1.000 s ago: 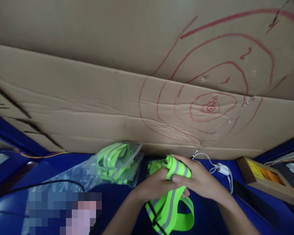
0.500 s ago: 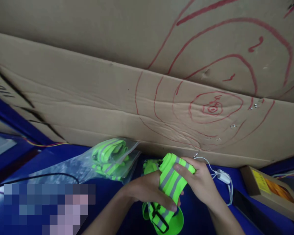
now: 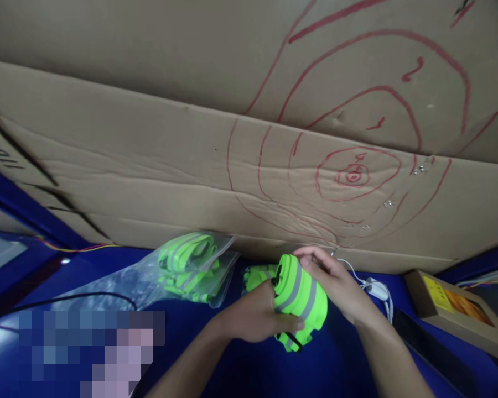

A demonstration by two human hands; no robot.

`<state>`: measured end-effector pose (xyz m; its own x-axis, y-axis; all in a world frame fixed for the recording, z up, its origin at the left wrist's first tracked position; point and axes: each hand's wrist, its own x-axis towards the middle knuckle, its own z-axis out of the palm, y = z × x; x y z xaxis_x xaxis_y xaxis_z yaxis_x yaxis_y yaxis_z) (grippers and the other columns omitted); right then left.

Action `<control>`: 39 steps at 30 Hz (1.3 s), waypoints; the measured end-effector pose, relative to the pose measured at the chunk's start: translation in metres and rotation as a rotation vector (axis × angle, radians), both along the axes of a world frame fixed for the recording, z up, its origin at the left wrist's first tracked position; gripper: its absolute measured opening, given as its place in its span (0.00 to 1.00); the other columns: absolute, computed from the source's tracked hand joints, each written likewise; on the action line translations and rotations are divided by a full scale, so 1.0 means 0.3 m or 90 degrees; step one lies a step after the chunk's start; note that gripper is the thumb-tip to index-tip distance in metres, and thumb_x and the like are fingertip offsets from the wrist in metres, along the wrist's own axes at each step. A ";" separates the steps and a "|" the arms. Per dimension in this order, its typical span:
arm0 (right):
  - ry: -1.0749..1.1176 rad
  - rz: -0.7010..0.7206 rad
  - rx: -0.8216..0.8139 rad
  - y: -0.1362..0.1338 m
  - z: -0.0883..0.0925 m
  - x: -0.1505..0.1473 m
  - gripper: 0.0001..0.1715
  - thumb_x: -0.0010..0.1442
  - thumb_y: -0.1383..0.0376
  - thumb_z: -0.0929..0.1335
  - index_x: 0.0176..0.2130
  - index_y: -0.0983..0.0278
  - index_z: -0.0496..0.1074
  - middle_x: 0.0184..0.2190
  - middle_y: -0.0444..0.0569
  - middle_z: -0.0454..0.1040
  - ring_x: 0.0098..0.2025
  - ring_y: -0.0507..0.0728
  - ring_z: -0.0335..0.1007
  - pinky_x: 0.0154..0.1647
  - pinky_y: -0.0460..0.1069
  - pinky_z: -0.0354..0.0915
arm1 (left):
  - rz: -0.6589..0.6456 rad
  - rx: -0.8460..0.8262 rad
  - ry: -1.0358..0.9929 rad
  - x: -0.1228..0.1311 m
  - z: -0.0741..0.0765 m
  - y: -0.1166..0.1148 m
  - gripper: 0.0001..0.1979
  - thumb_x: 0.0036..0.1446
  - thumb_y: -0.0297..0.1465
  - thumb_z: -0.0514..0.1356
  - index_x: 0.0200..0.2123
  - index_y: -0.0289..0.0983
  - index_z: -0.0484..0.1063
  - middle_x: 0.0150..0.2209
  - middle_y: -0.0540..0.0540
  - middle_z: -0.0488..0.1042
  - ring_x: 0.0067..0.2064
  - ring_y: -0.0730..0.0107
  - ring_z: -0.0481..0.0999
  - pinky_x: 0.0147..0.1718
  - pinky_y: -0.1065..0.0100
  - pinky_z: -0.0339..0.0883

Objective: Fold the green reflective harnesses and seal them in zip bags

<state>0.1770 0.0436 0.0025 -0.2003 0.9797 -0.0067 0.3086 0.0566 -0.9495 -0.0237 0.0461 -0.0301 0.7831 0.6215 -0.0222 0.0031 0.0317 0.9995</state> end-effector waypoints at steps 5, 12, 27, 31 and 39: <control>-0.136 0.045 0.075 0.003 -0.002 0.009 0.23 0.71 0.48 0.62 0.46 0.59 0.78 0.43 0.49 0.80 0.46 0.59 0.75 0.48 0.52 0.70 | -0.001 -0.113 -0.003 -0.013 -0.003 0.009 0.18 0.49 0.35 0.72 0.42 0.35 0.78 0.39 0.46 0.79 0.41 0.63 0.77 0.45 0.63 0.72; -0.270 0.142 0.167 -0.087 0.046 0.013 0.47 0.62 0.47 0.72 0.72 0.59 0.57 0.73 0.53 0.53 0.74 0.67 0.49 0.73 0.60 0.52 | 0.048 0.040 0.051 -0.015 0.057 -0.018 0.16 0.48 0.32 0.69 0.41 0.36 0.76 0.36 0.50 0.76 0.38 0.67 0.73 0.39 0.68 0.69; -0.155 0.157 0.274 -0.038 0.068 -0.052 0.25 0.67 0.53 0.69 0.59 0.58 0.70 0.55 0.51 0.78 0.56 0.62 0.75 0.58 0.57 0.68 | 0.023 -0.019 0.008 -0.069 0.099 -0.028 0.22 0.43 0.41 0.75 0.38 0.33 0.79 0.33 0.47 0.79 0.34 0.66 0.76 0.36 0.67 0.70; -0.147 0.102 0.255 -0.024 0.056 -0.032 0.23 0.67 0.52 0.68 0.57 0.59 0.71 0.52 0.50 0.80 0.53 0.62 0.77 0.57 0.56 0.68 | 0.112 -0.240 -0.131 -0.011 0.018 -0.032 0.30 0.31 0.36 0.80 0.40 0.33 0.79 0.34 0.45 0.81 0.32 0.65 0.79 0.38 0.65 0.72; -0.178 -0.079 0.196 -0.089 -0.117 0.013 0.27 0.66 0.51 0.69 0.59 0.60 0.70 0.55 0.52 0.78 0.56 0.64 0.75 0.60 0.58 0.66 | 0.350 -0.001 -0.033 0.061 -0.083 -0.162 0.31 0.52 0.37 0.71 0.57 0.39 0.68 0.52 0.40 0.76 0.54 0.54 0.76 0.56 0.53 0.69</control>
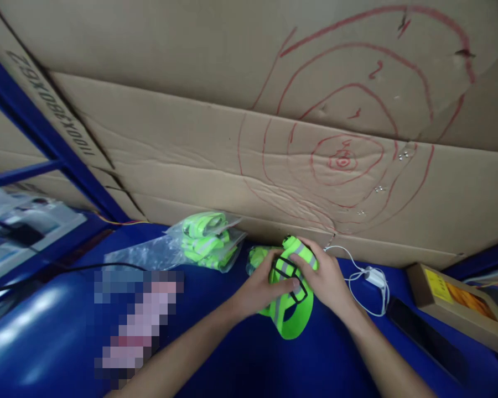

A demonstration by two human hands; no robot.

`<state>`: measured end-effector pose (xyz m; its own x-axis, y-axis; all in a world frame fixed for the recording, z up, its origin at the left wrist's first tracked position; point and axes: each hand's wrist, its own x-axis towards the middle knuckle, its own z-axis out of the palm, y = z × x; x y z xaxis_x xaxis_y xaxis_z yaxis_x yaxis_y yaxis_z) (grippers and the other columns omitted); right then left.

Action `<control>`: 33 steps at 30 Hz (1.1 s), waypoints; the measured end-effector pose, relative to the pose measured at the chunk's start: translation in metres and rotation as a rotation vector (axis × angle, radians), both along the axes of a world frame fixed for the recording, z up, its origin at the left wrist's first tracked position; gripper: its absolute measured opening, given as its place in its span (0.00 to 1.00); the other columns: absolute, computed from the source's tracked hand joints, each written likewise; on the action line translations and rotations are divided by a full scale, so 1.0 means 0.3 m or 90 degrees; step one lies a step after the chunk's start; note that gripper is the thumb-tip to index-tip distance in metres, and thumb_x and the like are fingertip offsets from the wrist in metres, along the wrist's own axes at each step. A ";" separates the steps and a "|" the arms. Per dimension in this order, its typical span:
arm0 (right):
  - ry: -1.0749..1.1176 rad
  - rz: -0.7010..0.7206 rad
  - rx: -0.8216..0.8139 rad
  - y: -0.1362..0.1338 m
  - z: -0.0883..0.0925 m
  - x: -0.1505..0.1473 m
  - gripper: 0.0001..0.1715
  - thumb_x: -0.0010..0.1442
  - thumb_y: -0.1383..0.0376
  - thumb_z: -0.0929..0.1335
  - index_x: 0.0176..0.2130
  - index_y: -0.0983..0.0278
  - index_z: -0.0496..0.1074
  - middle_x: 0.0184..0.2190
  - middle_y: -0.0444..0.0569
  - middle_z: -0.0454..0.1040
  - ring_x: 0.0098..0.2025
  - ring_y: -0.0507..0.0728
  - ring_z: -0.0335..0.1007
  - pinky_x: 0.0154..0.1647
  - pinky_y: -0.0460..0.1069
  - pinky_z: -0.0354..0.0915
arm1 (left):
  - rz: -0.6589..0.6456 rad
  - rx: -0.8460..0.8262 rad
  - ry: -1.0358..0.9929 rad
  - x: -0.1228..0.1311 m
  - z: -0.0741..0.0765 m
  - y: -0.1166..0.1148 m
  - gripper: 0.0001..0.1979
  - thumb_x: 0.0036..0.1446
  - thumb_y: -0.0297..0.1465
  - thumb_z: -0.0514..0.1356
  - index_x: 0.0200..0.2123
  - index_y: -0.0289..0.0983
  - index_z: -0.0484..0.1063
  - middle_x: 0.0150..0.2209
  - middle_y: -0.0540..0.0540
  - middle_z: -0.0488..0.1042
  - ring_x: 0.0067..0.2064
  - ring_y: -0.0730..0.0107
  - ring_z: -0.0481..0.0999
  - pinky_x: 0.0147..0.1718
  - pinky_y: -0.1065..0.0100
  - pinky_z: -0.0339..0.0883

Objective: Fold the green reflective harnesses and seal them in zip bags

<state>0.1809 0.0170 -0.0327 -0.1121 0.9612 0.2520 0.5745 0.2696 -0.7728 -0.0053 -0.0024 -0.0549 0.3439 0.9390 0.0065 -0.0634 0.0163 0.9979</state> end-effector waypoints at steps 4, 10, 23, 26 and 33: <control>0.241 -0.120 -0.124 -0.171 -0.127 0.043 0.30 0.65 0.45 0.68 0.56 0.61 0.72 0.53 0.53 0.80 0.53 0.64 0.77 0.55 0.55 0.70 | 0.084 0.230 0.208 -0.044 -0.125 -0.184 0.41 0.51 0.39 0.72 0.65 0.41 0.61 0.68 0.34 0.58 0.70 0.42 0.56 0.69 0.44 0.50; 0.625 -0.186 -0.417 -0.342 -0.230 0.082 0.32 0.61 0.43 0.70 0.55 0.60 0.74 0.51 0.53 0.81 0.49 0.66 0.80 0.46 0.57 0.75 | -0.024 0.049 0.119 -0.047 -0.220 -0.262 0.31 0.61 0.37 0.65 0.63 0.42 0.58 0.58 0.38 0.72 0.58 0.53 0.73 0.59 0.53 0.65; 0.694 -0.222 -0.487 -0.367 -0.244 0.129 0.27 0.59 0.45 0.73 0.50 0.58 0.79 0.46 0.52 0.84 0.49 0.67 0.80 0.49 0.59 0.75 | -0.030 -0.380 -0.253 -0.077 -0.206 -0.191 0.14 0.56 0.38 0.71 0.33 0.33 0.77 0.30 0.48 0.78 0.33 0.73 0.76 0.38 0.71 0.67; 0.678 -0.236 -0.466 -0.345 -0.262 0.155 0.27 0.59 0.45 0.73 0.50 0.57 0.78 0.47 0.52 0.83 0.49 0.67 0.80 0.47 0.59 0.76 | -0.035 -0.425 -0.325 -0.079 -0.206 -0.182 0.13 0.52 0.34 0.74 0.37 0.33 0.80 0.37 0.44 0.82 0.42 0.68 0.79 0.47 0.68 0.69; 0.643 -0.263 -0.427 -0.338 -0.289 0.178 0.28 0.53 0.47 0.78 0.47 0.59 0.78 0.43 0.49 0.84 0.46 0.64 0.81 0.46 0.54 0.75 | 0.032 -0.448 -0.373 -0.072 -0.211 -0.205 0.06 0.53 0.27 0.72 0.34 0.35 0.78 0.39 0.46 0.81 0.45 0.67 0.80 0.53 0.63 0.68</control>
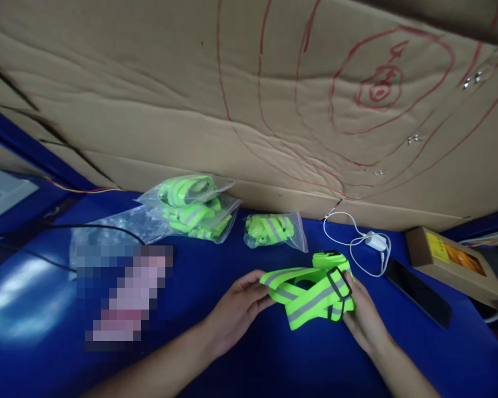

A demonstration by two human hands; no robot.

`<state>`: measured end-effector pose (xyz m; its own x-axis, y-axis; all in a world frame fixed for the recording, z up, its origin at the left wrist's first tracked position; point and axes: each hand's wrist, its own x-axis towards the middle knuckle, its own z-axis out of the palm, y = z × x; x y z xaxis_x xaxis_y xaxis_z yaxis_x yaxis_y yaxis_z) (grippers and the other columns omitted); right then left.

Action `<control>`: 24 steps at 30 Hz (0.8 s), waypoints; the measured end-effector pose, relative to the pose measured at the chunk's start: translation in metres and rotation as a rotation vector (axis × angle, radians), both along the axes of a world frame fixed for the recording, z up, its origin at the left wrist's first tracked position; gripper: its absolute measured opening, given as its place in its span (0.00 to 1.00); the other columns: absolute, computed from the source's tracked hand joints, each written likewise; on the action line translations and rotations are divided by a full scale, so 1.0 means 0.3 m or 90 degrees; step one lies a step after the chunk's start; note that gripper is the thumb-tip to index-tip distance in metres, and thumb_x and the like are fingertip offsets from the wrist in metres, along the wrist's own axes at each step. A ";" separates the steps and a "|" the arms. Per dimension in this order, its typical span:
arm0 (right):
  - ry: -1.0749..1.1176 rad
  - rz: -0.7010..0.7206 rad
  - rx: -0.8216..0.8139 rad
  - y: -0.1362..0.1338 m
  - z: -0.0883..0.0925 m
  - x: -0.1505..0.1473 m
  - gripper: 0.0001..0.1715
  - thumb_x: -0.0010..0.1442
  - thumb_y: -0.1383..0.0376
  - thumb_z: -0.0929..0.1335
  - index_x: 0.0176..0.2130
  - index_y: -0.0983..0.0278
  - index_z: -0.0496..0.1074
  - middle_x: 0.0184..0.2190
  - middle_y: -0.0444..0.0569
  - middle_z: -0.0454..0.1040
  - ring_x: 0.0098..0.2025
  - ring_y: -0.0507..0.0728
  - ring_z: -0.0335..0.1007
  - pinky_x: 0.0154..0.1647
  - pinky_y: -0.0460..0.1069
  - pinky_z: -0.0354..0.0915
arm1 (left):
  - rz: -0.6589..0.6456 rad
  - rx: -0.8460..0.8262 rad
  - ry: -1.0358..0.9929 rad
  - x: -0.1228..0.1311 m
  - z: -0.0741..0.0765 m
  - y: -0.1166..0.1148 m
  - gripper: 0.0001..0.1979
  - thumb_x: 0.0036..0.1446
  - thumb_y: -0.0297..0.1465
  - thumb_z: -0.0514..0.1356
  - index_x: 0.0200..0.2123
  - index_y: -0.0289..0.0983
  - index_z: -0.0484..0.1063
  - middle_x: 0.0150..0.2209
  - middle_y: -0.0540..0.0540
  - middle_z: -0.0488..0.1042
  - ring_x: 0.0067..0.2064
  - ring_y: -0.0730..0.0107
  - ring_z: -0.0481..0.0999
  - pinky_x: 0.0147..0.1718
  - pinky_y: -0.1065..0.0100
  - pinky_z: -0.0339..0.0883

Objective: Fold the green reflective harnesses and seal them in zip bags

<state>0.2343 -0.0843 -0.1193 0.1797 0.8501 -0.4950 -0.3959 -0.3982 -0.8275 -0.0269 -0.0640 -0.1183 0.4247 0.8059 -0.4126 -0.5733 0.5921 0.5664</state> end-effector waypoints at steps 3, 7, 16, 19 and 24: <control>0.004 0.003 -0.006 0.000 -0.003 -0.001 0.29 0.51 0.47 0.79 0.46 0.60 0.79 0.42 0.49 0.84 0.45 0.63 0.81 0.46 0.53 0.75 | 0.018 -0.024 -0.043 -0.011 0.023 0.010 0.10 0.52 0.24 0.69 0.39 0.35 0.77 0.35 0.46 0.80 0.41 0.68 0.80 0.49 0.65 0.69; -0.041 0.023 0.000 0.004 -0.006 0.000 0.31 0.54 0.45 0.76 0.49 0.60 0.78 0.43 0.52 0.84 0.44 0.65 0.82 0.41 0.53 0.76 | -0.048 -0.037 -0.031 -0.022 0.055 0.024 0.12 0.52 0.25 0.61 0.42 0.34 0.73 0.25 0.49 0.74 0.33 0.67 0.77 0.42 0.64 0.69; -0.644 0.253 0.442 -0.078 0.069 0.001 0.32 0.64 0.57 0.72 0.65 0.57 0.68 0.60 0.53 0.75 0.59 0.65 0.74 0.59 0.54 0.71 | 0.041 0.671 0.453 -0.088 0.088 -0.011 0.40 0.56 0.33 0.69 0.68 0.47 0.56 0.71 0.38 0.53 0.72 0.47 0.53 0.68 0.49 0.52; -0.768 0.410 0.636 -0.115 0.124 -0.050 0.43 0.63 0.62 0.73 0.71 0.61 0.58 0.66 0.56 0.67 0.65 0.66 0.67 0.63 0.55 0.69 | -0.104 0.710 0.409 -0.103 0.122 -0.032 0.63 0.43 0.38 0.78 0.74 0.50 0.42 0.74 0.36 0.49 0.73 0.42 0.51 0.70 0.45 0.47; -0.807 0.438 0.817 -0.123 0.168 -0.161 0.45 0.63 0.69 0.69 0.74 0.64 0.52 0.67 0.60 0.61 0.69 0.71 0.58 0.66 0.64 0.66 | -0.292 0.539 0.204 -0.051 0.139 -0.065 0.68 0.38 0.40 0.79 0.75 0.42 0.41 0.64 0.32 0.68 0.65 0.45 0.69 0.64 0.47 0.61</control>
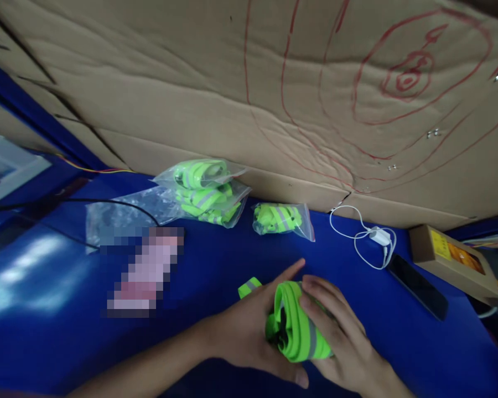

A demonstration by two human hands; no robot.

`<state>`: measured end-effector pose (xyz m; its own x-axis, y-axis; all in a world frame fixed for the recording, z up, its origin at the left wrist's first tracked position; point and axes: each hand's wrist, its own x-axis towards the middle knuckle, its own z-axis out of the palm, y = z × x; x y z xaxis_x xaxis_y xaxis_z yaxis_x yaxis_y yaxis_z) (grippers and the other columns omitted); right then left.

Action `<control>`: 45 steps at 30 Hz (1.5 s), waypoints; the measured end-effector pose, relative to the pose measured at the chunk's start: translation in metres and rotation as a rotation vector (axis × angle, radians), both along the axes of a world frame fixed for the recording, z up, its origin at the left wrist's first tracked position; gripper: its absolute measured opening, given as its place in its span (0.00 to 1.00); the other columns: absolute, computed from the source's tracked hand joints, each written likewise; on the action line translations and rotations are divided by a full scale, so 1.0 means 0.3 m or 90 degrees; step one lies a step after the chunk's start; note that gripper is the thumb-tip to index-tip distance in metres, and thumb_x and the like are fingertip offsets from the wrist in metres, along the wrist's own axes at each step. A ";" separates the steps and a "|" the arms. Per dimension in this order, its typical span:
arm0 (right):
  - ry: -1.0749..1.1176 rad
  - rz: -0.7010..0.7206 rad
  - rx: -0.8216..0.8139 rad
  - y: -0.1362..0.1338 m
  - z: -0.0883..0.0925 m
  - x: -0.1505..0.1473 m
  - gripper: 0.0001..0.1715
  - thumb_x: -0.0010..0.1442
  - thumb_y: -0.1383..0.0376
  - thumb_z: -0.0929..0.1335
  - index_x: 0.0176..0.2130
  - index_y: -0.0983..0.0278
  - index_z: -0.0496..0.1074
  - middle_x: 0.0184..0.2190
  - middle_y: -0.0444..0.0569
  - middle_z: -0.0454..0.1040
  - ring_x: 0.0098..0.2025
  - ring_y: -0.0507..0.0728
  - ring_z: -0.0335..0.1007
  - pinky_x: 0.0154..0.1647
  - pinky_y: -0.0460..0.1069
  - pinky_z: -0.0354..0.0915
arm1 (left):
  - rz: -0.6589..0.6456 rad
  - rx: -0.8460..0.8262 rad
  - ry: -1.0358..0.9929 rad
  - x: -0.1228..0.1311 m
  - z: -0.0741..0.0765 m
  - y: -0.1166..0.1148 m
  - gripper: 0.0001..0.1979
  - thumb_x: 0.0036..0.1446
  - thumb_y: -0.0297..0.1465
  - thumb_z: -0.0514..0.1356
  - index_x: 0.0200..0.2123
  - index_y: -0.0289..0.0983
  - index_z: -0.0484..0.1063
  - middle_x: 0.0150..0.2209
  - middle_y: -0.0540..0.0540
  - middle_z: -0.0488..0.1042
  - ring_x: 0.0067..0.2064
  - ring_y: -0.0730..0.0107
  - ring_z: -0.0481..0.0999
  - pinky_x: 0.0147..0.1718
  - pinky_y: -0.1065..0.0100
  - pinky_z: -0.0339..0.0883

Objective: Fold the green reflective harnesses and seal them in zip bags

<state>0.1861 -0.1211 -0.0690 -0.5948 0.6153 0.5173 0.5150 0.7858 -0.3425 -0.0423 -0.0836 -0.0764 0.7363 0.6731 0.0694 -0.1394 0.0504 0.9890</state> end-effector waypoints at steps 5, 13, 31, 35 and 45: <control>0.043 -0.087 -0.039 0.004 -0.010 -0.037 0.44 0.64 0.67 0.70 0.73 0.63 0.54 0.67 0.59 0.62 0.68 0.70 0.61 0.66 0.63 0.67 | -0.039 -0.049 -0.039 0.033 -0.012 -0.003 0.40 0.43 0.37 0.77 0.60 0.37 0.71 0.54 0.40 0.76 0.57 0.51 0.74 0.57 0.56 0.69; 0.135 -0.170 -0.199 -0.030 -0.017 -0.043 0.39 0.64 0.64 0.71 0.70 0.56 0.59 0.66 0.52 0.67 0.66 0.64 0.66 0.63 0.53 0.70 | 0.035 -0.139 -0.066 0.095 -0.106 -0.088 0.19 0.52 0.36 0.69 0.45 0.35 0.73 0.40 0.44 0.75 0.41 0.66 0.74 0.44 0.66 0.70; 0.252 -0.306 -0.605 0.026 0.027 -0.007 0.21 0.65 0.52 0.70 0.50 0.62 0.80 0.26 0.43 0.77 0.25 0.53 0.70 0.26 0.45 0.66 | -0.210 -0.487 0.020 0.072 -0.127 -0.015 0.25 0.39 0.40 0.78 0.40 0.37 0.79 0.37 0.50 0.79 0.37 0.69 0.75 0.40 0.68 0.70; 0.323 -0.343 -0.693 0.047 0.025 -0.006 0.22 0.62 0.49 0.72 0.44 0.64 0.81 0.26 0.44 0.76 0.26 0.54 0.69 0.27 0.46 0.64 | -0.256 -0.581 0.000 0.080 -0.109 -0.020 0.25 0.37 0.40 0.78 0.38 0.35 0.80 0.36 0.47 0.81 0.34 0.71 0.76 0.36 0.70 0.70; 0.602 -0.312 -1.038 0.088 -0.027 -0.031 0.21 0.56 0.50 0.76 0.39 0.65 0.80 0.29 0.48 0.80 0.30 0.55 0.76 0.31 0.45 0.68 | -0.250 -0.427 0.104 0.035 -0.098 0.016 0.24 0.37 0.41 0.78 0.36 0.38 0.77 0.32 0.52 0.77 0.32 0.73 0.72 0.32 0.72 0.69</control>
